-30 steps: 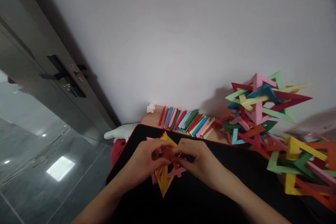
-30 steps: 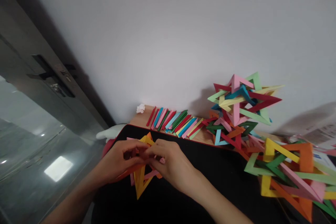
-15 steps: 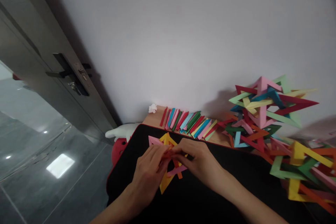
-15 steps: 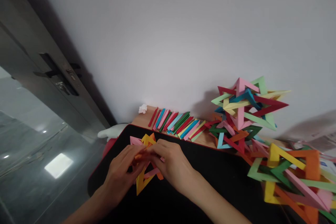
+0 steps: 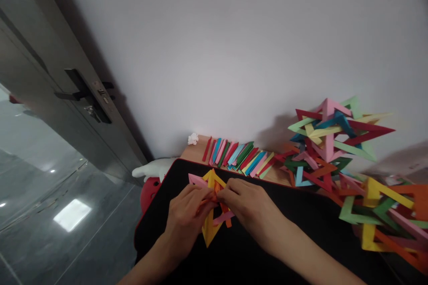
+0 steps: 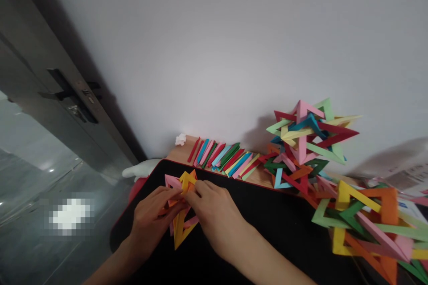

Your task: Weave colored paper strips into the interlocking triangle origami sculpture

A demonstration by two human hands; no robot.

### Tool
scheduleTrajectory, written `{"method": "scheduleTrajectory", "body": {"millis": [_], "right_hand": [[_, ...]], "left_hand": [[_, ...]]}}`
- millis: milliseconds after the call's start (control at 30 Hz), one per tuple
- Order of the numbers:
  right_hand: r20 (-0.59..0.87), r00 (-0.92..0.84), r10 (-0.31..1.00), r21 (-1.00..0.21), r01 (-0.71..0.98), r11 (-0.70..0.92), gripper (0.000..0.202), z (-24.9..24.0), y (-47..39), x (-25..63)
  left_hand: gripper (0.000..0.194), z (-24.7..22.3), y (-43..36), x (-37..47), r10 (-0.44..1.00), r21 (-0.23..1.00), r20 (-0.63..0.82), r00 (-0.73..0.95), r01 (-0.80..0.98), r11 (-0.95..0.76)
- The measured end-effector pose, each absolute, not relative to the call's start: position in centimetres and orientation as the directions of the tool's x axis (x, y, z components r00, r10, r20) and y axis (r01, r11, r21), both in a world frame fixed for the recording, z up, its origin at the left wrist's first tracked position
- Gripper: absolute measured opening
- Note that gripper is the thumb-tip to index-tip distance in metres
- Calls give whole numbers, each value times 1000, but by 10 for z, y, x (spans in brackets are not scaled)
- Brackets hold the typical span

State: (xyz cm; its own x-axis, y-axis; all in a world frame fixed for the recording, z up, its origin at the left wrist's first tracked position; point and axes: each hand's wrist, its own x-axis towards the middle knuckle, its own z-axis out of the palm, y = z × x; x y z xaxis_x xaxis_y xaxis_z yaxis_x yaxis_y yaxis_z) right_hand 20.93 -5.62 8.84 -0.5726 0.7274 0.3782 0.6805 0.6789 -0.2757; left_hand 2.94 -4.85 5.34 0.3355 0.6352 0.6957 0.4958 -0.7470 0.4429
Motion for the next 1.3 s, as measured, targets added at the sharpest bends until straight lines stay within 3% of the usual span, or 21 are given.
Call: {"method": "scheduleTrajectory", "body": {"millis": [233,367,467,633,800,967,1167,1300], "right_hand": [[468,-471,748,-276,726,630,21,75,-55,210],[560,-396,727,-315,711,629,18,67,-59,216],[567,-333,753,-384,702,600,34,57,-63,226],[415,-141,899,-671,620,407,67,15,-71,245],[184,-70,980,-853,484,194,80,-35,-79,244],[80,-18,997,-854,514,78,73,-42,-82,229],[30,-60,998,-884,465,54,66,-29,-79,226],[-3,-69,998,-918,397,24,67,-34,-77,228]], "left_hand": [[21,47,-47,16,614,429,706,353,478,-767],[27,42,-39,1,709,523,644,288,512,-682],[26,35,-25,-13,848,664,506,160,555,-501],[34,23,-8,-33,979,915,152,133,357,-191],[45,12,-12,-39,955,980,-72,288,201,14],[40,8,-20,-37,944,970,-132,304,235,60],[40,14,-22,-35,933,966,-256,254,53,251],[38,24,-24,-30,939,970,-239,248,24,241]]}}
